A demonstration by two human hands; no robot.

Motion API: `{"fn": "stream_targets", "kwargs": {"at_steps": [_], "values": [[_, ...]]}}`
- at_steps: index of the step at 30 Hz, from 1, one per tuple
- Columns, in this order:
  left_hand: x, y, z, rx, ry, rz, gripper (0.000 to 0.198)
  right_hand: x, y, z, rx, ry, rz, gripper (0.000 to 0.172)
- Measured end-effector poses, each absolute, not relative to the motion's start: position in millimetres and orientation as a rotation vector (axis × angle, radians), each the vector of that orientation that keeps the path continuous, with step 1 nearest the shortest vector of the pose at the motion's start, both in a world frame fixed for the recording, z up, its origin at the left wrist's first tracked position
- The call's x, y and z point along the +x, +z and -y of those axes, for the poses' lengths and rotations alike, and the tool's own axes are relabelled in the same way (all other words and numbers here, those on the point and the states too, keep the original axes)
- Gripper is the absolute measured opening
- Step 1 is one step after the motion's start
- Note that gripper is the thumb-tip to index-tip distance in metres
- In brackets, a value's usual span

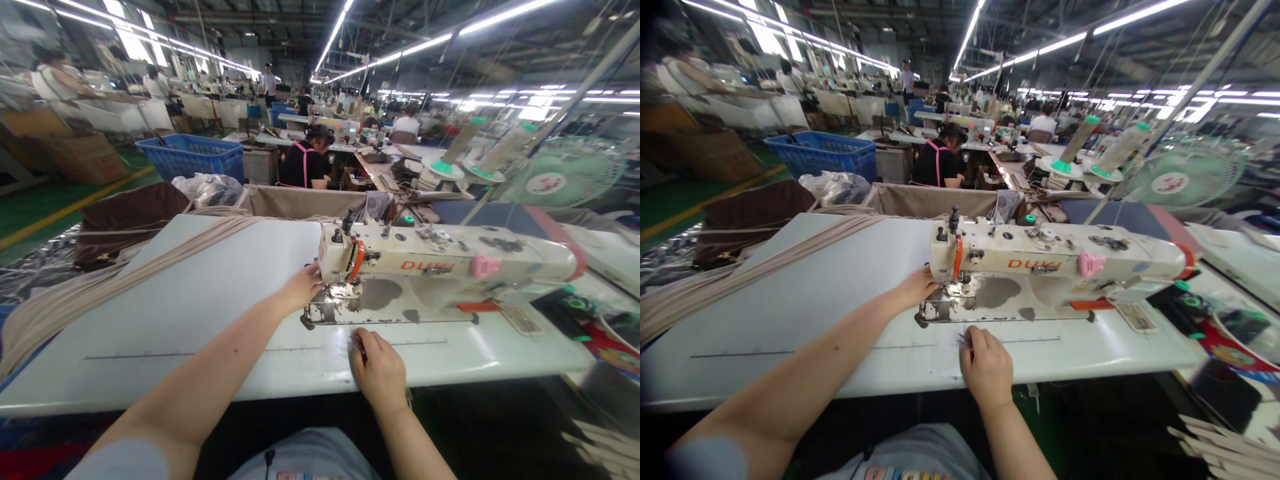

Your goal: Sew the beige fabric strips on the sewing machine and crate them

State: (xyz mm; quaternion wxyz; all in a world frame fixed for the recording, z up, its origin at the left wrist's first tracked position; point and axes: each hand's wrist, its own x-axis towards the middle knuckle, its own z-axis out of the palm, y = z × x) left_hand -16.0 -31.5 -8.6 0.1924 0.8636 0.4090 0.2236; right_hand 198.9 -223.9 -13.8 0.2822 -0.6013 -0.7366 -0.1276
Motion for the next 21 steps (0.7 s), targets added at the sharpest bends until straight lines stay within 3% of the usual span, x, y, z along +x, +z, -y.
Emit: {"fn": "stream_targets", "kwargs": {"at_steps": [21], "values": [[-25,9,10,2.485,0.600,-0.992,0.021,197,-12,223,-1.606,-0.314,1.951,0.022]]}}
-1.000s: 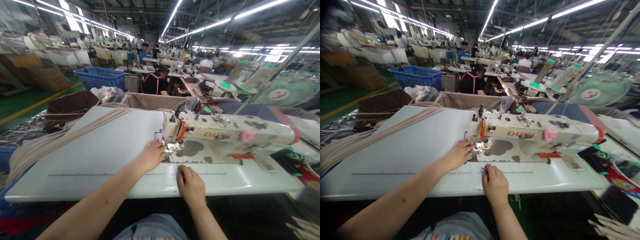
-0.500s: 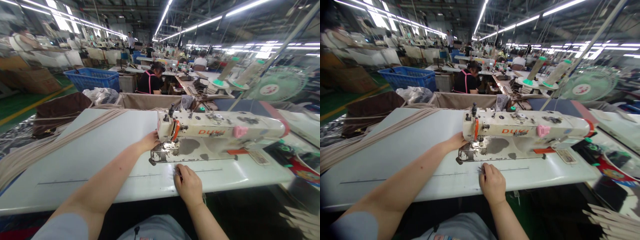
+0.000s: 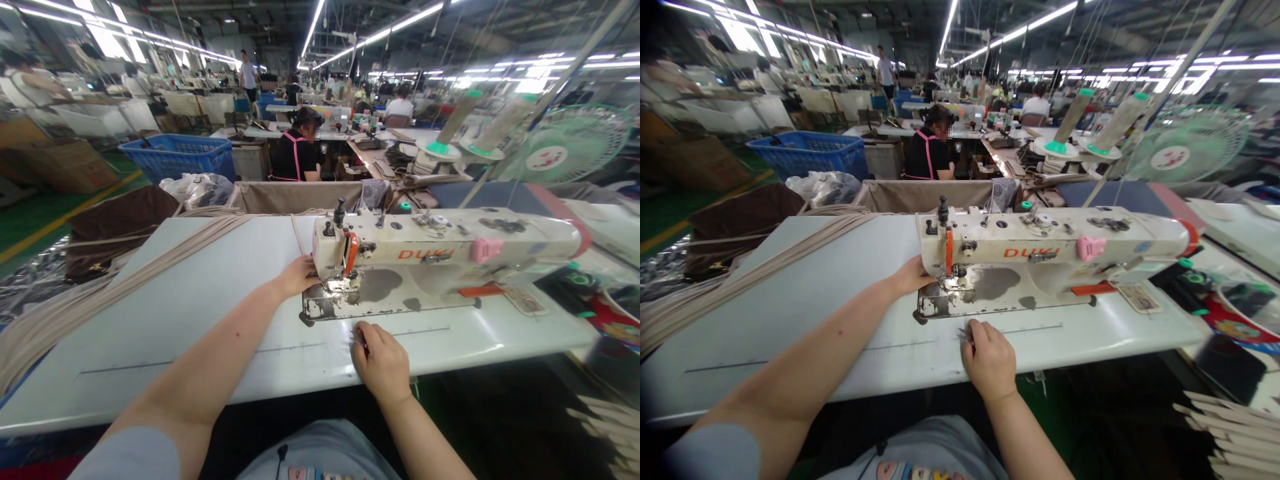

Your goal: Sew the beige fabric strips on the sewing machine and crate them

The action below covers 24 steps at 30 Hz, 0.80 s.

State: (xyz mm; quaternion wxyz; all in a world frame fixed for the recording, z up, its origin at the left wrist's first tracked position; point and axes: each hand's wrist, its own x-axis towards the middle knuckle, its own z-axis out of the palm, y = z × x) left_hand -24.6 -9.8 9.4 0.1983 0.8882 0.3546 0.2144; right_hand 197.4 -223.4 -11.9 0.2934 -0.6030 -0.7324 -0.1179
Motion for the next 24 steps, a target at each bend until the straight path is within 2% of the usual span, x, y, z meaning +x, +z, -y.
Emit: {"fn": "stream_targets", "kwargs": {"at_steps": [15,24], "values": [[-31,8,30,2.374,0.635,-1.161,0.005,197,-10,223,-1.603,-0.308,1.959,0.023],[-28,9,54,2.235,0.616,-1.286,0.010,197,-11,224,-1.625,-0.293,1.945,0.023]]}}
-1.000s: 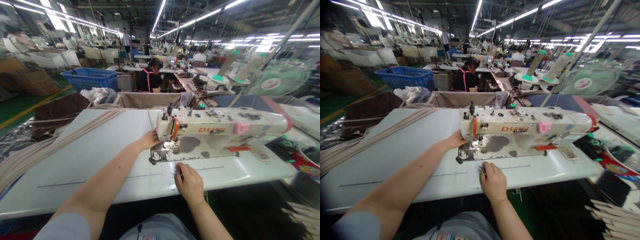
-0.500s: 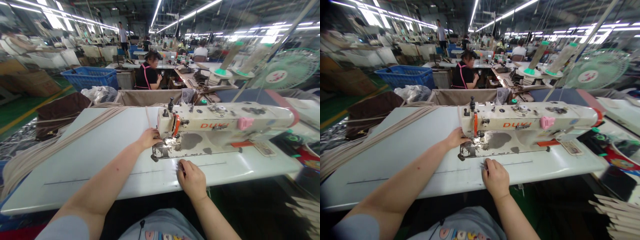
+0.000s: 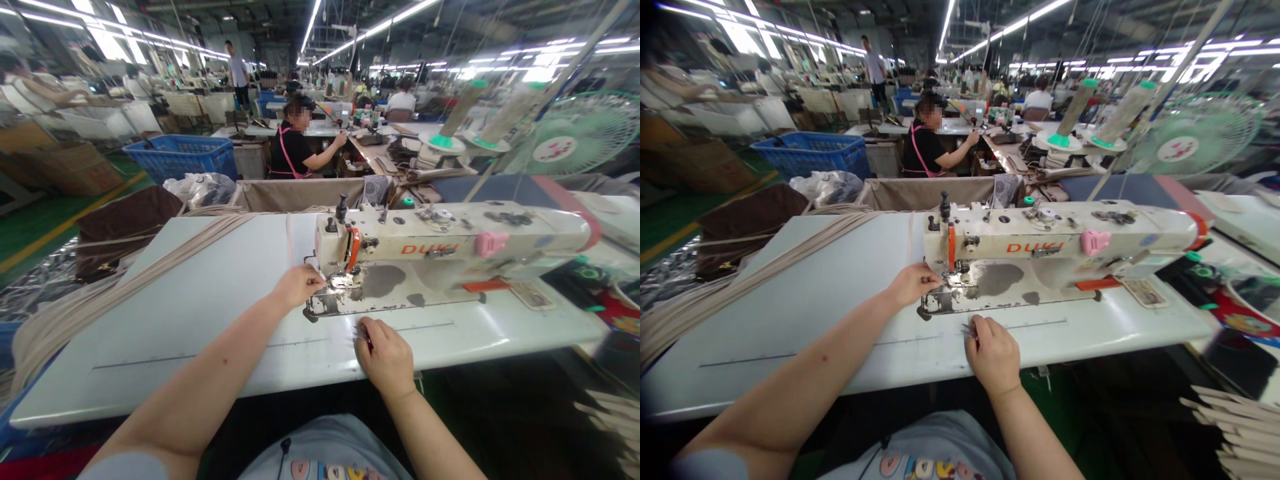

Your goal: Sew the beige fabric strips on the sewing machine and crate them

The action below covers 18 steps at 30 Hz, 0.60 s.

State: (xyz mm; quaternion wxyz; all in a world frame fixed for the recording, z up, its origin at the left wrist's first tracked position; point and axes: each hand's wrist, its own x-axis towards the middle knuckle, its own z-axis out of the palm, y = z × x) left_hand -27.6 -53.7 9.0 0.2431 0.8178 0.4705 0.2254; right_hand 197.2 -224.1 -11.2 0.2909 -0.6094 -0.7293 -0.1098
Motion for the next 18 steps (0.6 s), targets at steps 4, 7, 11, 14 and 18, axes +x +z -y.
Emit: {"fn": "stream_targets", "kwargs": {"at_steps": [4,7,11,14,18], "values": [[-24,11,66,2.204,0.616,-1.359,0.011,197,-11,224,-1.620,-0.294,1.943,0.025],[-20,13,75,2.188,0.619,-1.417,0.014,196,-11,224,-1.631,-0.289,1.944,0.025],[-10,11,88,2.157,0.607,-1.489,0.012,195,-9,224,-1.636,-0.301,1.935,0.026],[0,6,101,2.119,0.617,-1.548,0.012,194,-9,224,-1.639,-0.299,1.930,0.026],[13,4,114,2.049,0.671,-1.637,0.014,194,-8,224,-1.653,-0.289,1.934,0.023]]}}
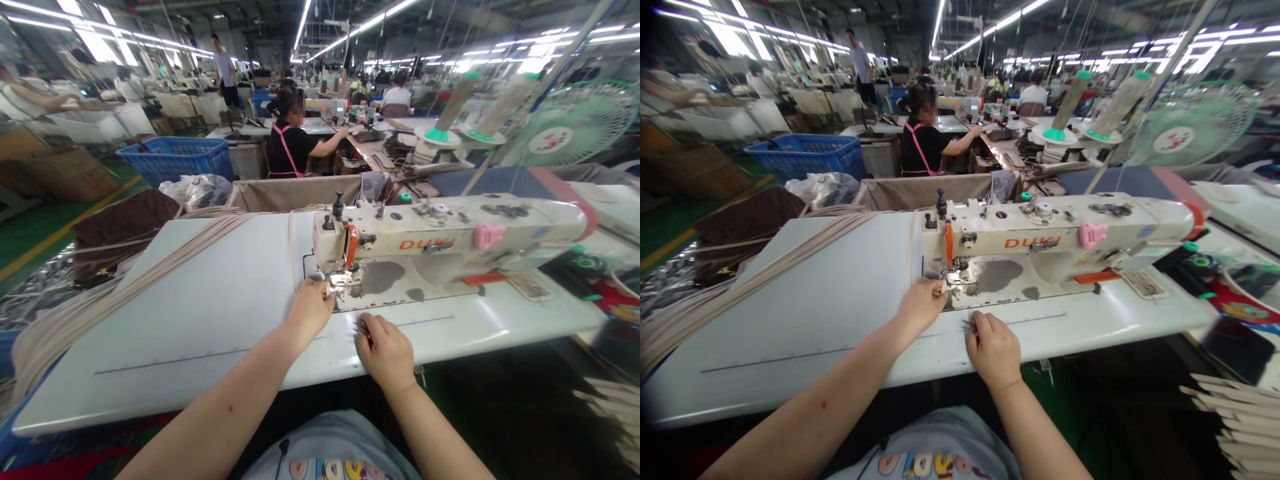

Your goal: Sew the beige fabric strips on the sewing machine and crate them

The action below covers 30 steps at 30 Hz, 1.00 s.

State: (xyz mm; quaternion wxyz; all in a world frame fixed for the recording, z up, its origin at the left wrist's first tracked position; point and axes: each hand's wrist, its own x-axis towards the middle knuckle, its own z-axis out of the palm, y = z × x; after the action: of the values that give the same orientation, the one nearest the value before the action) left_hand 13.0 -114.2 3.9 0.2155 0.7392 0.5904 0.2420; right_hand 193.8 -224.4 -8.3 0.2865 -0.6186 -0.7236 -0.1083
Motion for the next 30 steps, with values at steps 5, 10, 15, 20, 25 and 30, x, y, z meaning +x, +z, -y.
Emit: {"fn": "stream_targets", "kwargs": {"at_steps": [5,10,15,20,25,30], "values": [[21,9,117,2.067,0.573,-1.558,0.011,194,-9,225,-1.661,-0.281,1.934,0.024],[25,14,125,2.087,0.525,-1.543,0.015,193,-9,226,-1.666,-0.263,1.927,0.022],[27,29,143,2.059,0.441,-1.570,0.018,193,-8,225,-1.636,-0.290,1.914,0.024],[28,48,158,1.992,0.262,-1.545,0.032,195,-7,225,-1.616,-0.297,1.944,0.023],[24,56,167,2.062,0.135,-1.461,0.043,197,-9,224,-1.584,-0.344,1.953,0.022],[19,59,170,2.144,0.093,-1.503,0.048,198,-12,221,-1.543,-0.419,1.966,0.021]]}}
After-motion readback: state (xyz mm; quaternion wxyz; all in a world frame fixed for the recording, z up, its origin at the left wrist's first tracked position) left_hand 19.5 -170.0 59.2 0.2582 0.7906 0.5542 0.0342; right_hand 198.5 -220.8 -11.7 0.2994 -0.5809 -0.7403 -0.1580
